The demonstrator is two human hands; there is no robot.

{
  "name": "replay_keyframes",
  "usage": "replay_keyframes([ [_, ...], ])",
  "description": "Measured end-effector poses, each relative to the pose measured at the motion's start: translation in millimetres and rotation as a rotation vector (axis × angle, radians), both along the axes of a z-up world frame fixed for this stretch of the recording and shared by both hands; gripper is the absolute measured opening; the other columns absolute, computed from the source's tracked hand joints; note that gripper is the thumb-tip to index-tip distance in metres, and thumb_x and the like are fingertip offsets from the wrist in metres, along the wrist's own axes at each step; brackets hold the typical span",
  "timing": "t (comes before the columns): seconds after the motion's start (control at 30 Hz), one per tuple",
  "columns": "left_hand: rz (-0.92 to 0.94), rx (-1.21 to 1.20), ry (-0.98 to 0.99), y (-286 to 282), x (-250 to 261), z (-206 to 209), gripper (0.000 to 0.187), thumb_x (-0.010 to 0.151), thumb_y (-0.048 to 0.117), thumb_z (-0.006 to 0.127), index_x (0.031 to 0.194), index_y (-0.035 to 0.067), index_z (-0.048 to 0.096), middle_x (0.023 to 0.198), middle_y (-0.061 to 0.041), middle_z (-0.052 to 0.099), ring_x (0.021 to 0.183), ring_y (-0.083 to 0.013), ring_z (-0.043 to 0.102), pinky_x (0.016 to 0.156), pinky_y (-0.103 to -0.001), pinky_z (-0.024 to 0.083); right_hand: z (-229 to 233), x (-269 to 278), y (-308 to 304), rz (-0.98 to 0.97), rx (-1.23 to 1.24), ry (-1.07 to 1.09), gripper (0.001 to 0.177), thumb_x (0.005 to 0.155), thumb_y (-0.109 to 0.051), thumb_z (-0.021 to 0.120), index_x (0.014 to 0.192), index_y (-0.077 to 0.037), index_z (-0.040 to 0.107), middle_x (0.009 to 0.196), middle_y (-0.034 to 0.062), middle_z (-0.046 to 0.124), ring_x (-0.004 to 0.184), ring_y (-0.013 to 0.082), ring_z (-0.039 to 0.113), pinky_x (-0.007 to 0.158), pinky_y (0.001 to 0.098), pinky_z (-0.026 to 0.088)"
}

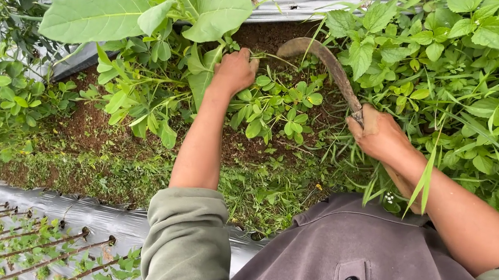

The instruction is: The person uses a sickle to cut weeds at the base of plants in a garden bed. They repeatedly gather weeds with one hand and slice them with the sickle, clearing patches of soil around the crops.

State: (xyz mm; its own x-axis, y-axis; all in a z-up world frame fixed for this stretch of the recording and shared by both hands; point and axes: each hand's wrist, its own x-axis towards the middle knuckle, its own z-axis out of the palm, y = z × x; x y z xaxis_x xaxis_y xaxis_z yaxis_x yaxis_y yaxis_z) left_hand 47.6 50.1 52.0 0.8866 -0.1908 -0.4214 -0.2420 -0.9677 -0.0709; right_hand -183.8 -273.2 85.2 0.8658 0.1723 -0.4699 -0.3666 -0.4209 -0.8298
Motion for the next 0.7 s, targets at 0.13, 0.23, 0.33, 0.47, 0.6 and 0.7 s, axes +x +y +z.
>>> replay_keyframes([
  [0.13, 0.069, 0.045, 0.016, -28, -24, 35, 0.075, 0.105, 0.06, 0.048, 0.135, -0.008, 0.052, 0.13, -0.033, 0.055, 0.127, -0.0485, 0.054, 0.101, -0.067, 0.044, 15, 9, 6, -0.031, 0.036, -0.019, 0.026, 0.106, -0.011, 0.039, 0.107, 0.009, 0.056, 0.079, 0.0251, 0.064, 0.07, 0.0417, 0.069, 0.069, 0.053, 0.057],
  [0.23, 0.082, 0.133, -0.074, 12, -1, -37, 0.062, 0.096, 0.047, 0.067, 0.131, -0.001, 0.052, 0.123, -0.026, 0.061, 0.123, -0.0467, 0.054, 0.099, -0.067, 0.041, 23, 20, 18, -0.003, 0.024, -0.012, 0.027, 0.106, -0.013, 0.037, 0.108, 0.006, 0.055, 0.08, 0.0223, 0.065, 0.07, 0.0405, 0.071, 0.067, 0.051, 0.056],
  [0.33, 0.117, 0.14, -0.039, 14, -6, -43, 0.06, 0.096, 0.045, 0.066, 0.135, 0.001, 0.052, 0.122, -0.025, 0.067, 0.126, -0.0435, 0.055, 0.101, -0.064, 0.037, 23, 31, 33, 0.019, 0.004, -0.032, 0.026, 0.108, -0.012, 0.039, 0.112, 0.009, 0.055, 0.079, 0.0238, 0.063, 0.068, 0.0383, 0.069, 0.065, 0.05, 0.056],
  [0.47, 0.014, 0.119, -0.088, 5, -20, -34, 0.023, 0.097, 0.019, 0.058, 0.103, 0.006, 0.076, 0.102, -0.02, 0.075, 0.111, -0.0408, 0.065, 0.092, -0.062, 0.04, 18, 38, 50, 0.038, 0.028, 0.014, 0.041, 0.108, -0.017, 0.041, 0.132, 0.016, 0.046, 0.105, 0.0368, 0.062, 0.097, 0.0465, 0.068, 0.081, 0.0557, 0.058],
  [0.6, -0.095, 0.132, -0.17, 4, -22, -27, 0.031, 0.098, 0.013, 0.046, 0.097, 0.014, 0.077, 0.095, -0.014, 0.076, 0.107, -0.0358, 0.064, 0.087, -0.058, 0.041, 3, 39, 55, 0.163, -0.102, 0.031, 0.056, 0.107, -0.025, 0.046, 0.143, 0.018, 0.039, 0.125, 0.0421, 0.059, 0.118, 0.0522, 0.063, 0.095, 0.0631, 0.054],
  [0.7, -0.143, 0.114, -0.237, 14, -23, -35, 0.031, 0.096, 0.011, 0.045, 0.094, 0.013, 0.076, 0.089, -0.016, 0.074, 0.103, -0.0373, 0.063, 0.083, -0.057, 0.042, 12, 24, 46, 0.107, -0.026, 0.041, 0.042, 0.106, -0.018, 0.038, 0.129, 0.014, 0.05, 0.096, 0.0339, 0.067, 0.093, 0.0464, 0.071, 0.078, 0.056, 0.058],
])
